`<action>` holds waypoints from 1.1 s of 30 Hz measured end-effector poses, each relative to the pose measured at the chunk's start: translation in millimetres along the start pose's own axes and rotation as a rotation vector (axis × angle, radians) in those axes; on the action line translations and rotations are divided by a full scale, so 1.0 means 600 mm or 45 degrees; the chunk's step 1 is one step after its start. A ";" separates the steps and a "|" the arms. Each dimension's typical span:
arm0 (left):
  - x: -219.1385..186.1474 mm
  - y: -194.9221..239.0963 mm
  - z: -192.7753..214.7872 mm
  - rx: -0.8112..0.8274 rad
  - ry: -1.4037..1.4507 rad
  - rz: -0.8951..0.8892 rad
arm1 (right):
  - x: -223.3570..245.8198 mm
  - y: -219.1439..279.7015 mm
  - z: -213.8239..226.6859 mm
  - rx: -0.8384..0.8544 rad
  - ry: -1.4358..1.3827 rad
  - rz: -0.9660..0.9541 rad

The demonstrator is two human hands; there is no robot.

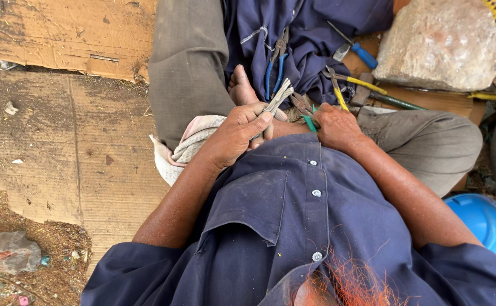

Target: The person sits on a cardboard sheet and uses pliers to strip the outer insulation from several short metal-sheathed cables. They repeatedly grip and pull the sheathing to expose the inner wires, handling each cable one at a time.

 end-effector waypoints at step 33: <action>-0.010 0.001 -0.038 0.195 0.050 -0.154 | 0.050 0.131 0.193 -0.028 -1.615 0.250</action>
Point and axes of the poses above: each hand's wrist, its own y-axis away from the middle knuckle, its own z-axis out of the back of the hand, x = y × z, the point moved 6 cm from there along -y, towards the middle knuckle, and after that the axes turned 10 degrees about y, right-handed, at the moved point
